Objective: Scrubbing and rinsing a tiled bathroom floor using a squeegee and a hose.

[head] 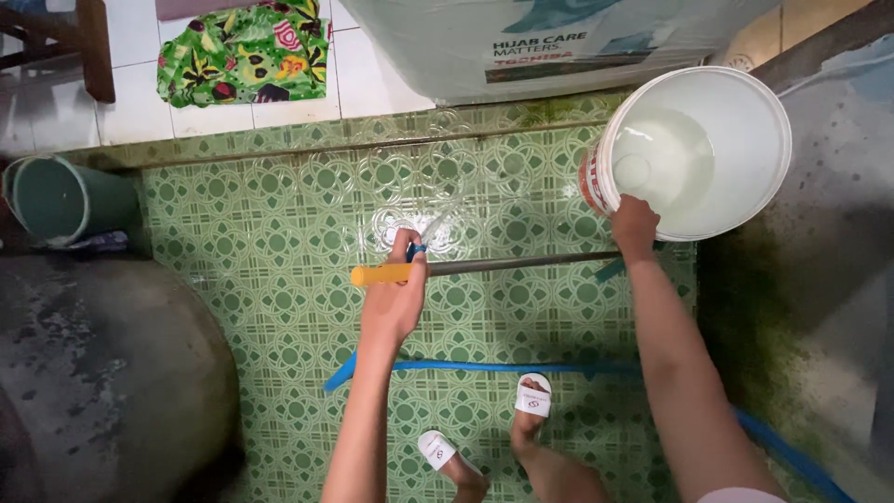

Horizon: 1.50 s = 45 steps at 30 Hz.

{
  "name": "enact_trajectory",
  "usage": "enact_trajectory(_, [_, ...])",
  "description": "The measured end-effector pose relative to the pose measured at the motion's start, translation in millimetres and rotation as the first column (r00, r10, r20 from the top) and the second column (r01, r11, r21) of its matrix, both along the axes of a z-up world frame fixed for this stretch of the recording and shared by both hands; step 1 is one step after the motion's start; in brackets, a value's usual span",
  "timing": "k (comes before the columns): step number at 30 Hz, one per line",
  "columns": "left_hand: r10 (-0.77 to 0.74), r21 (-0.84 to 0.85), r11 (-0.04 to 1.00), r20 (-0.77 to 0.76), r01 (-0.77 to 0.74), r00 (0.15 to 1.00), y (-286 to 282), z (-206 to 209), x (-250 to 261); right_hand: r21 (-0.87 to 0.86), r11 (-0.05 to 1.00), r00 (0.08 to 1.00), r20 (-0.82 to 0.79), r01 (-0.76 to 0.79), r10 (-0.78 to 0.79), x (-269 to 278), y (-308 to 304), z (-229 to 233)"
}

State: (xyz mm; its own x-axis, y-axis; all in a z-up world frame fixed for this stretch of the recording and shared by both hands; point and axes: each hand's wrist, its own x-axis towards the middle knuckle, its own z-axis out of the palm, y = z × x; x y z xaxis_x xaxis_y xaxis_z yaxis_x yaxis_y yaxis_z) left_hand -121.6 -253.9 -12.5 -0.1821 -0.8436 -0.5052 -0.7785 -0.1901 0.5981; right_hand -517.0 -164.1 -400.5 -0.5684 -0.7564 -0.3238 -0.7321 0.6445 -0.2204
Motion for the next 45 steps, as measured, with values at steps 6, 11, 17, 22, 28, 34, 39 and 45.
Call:
enact_trajectory(6, [-0.014,-0.057,0.998,-0.013,0.013,1.000,-4,-6,-3,0.008,1.000,1.000,0.003,0.006,-0.006,-1,-1,-2])
enact_trajectory(11, [-0.040,-0.010,0.999,-0.009,0.040,0.999,-7,-3,-6,0.022,1.000,1.000,-0.031,-0.003,0.003,0,0,-4])
enact_trajectory(17, [-0.093,0.003,0.996,0.013,0.093,0.996,-1,-6,1,-0.028,0.998,0.998,-0.026,-0.059,0.058,-4,4,-1])
enact_trajectory(22, [-0.107,-0.058,0.993,0.019,0.108,0.994,16,-19,21,-0.082,0.984,0.986,0.046,-0.156,0.160,-11,11,4])
enact_trajectory(28, [-0.054,-0.032,0.998,-0.008,0.054,0.999,28,-29,41,-0.162,0.930,0.944,-0.089,-0.329,0.318,-16,4,5])
enact_trajectory(34, [-0.019,-0.034,0.999,-0.057,0.018,0.998,38,-36,51,-0.303,0.924,0.972,-0.045,-0.235,0.232,26,-25,17])
enact_trajectory(39, [-0.048,-0.009,0.999,0.017,0.048,0.999,54,-37,55,-0.341,0.940,0.991,0.131,0.025,0.021,73,-70,7])
enact_trajectory(45, [-0.003,0.043,0.999,0.074,-0.001,0.997,69,-27,77,-0.583,0.793,0.876,0.461,0.178,0.142,112,-133,-48])
